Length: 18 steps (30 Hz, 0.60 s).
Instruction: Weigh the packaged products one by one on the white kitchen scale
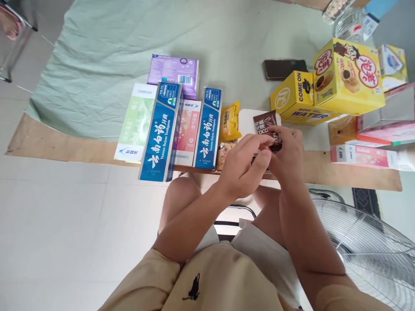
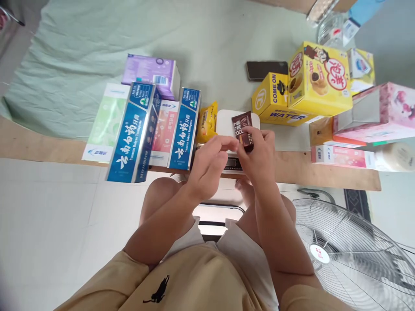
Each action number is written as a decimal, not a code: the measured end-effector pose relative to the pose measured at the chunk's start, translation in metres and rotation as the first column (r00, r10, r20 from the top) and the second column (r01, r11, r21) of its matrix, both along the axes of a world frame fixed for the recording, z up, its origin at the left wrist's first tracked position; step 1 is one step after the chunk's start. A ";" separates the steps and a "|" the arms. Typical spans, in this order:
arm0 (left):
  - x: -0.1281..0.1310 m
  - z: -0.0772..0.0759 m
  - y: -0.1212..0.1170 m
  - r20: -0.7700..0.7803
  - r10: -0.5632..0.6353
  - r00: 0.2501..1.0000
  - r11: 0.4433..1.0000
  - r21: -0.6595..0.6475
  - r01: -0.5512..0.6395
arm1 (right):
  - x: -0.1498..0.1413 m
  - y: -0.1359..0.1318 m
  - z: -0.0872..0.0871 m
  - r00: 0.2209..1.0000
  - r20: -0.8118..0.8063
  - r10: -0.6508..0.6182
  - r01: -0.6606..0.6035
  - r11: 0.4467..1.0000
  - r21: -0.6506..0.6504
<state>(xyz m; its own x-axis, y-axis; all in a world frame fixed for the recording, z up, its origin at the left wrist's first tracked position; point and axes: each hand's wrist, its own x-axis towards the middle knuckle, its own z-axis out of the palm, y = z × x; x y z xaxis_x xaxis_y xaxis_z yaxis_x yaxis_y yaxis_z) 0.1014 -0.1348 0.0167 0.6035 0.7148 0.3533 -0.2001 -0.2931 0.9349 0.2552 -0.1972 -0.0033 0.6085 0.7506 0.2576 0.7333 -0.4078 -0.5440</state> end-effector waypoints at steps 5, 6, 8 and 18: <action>-0.019 0.014 0.016 0.064 0.019 0.998 0.996 -0.083 -0.014 | -0.011 0.009 0.020 0.997 -0.057 0.053 -0.050 0.998 0.045; -0.023 0.015 0.018 0.108 0.044 0.993 0.994 -0.105 -0.033 | -0.017 0.014 0.024 0.996 -0.046 0.072 -0.068 0.995 0.079; -0.030 0.016 0.023 0.183 0.110 0.977 0.984 -0.157 -0.081 | -0.029 0.028 0.028 0.989 -0.029 0.145 -0.142 0.985 0.100; -0.058 0.018 0.038 0.284 0.352 0.892 0.907 -0.340 -0.250 | -0.055 0.078 0.022 0.970 0.041 0.241 -0.238 0.969 -0.059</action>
